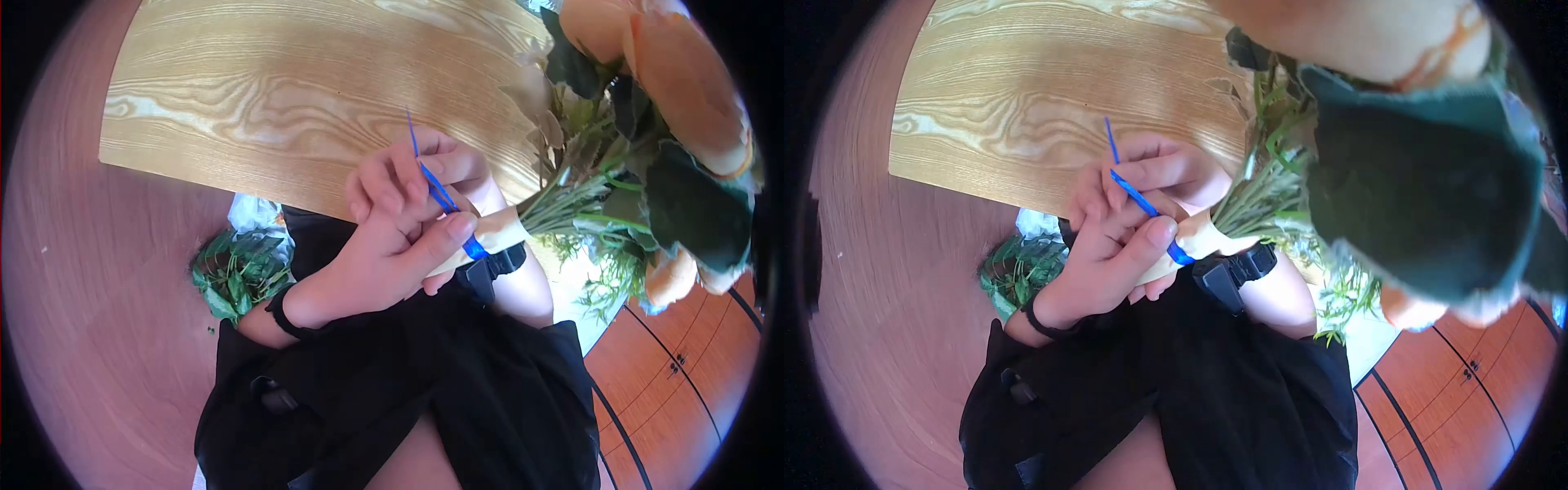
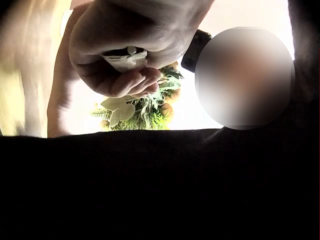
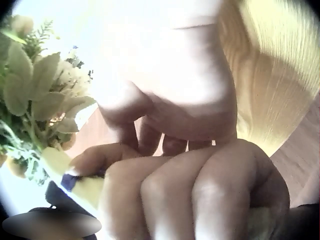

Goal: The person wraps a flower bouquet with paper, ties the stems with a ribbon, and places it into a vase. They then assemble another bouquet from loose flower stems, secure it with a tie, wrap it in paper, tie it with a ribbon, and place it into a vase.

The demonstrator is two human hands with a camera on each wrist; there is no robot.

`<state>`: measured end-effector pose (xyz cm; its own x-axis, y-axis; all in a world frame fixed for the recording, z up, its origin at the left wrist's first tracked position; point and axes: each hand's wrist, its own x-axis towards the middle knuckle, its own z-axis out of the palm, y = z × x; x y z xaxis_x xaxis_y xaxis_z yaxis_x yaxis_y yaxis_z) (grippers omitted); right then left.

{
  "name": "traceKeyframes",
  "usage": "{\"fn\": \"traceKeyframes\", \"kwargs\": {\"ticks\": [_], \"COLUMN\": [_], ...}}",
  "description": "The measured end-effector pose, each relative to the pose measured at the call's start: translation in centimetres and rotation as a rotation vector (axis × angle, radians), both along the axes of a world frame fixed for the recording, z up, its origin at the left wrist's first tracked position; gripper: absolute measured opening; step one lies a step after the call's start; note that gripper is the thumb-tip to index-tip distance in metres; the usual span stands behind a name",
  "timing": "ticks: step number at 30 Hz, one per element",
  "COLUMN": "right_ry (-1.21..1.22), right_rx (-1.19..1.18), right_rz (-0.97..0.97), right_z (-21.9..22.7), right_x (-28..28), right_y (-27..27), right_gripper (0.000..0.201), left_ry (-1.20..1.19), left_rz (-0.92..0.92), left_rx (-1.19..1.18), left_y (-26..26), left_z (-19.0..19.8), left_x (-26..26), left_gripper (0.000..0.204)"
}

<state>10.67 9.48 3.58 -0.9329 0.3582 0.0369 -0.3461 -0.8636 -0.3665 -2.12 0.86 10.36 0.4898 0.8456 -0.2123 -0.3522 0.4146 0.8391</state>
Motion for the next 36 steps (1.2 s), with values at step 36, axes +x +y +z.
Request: {"fn": "traceKeyframes", "kwargs": {"ticks": [36], "right_ry": [-0.664], "right_rx": [0.44], "right_rz": [-0.726], "right_z": [1.2], "right_x": [3.0], "right_y": [-4.0], "right_gripper": [0.014], "left_ry": [0.514], "left_rz": [0.74], "left_rx": [0.152], "left_y": [1.7], "left_z": [-5.7], "left_x": [0.7], "left_gripper": [0.041]}}
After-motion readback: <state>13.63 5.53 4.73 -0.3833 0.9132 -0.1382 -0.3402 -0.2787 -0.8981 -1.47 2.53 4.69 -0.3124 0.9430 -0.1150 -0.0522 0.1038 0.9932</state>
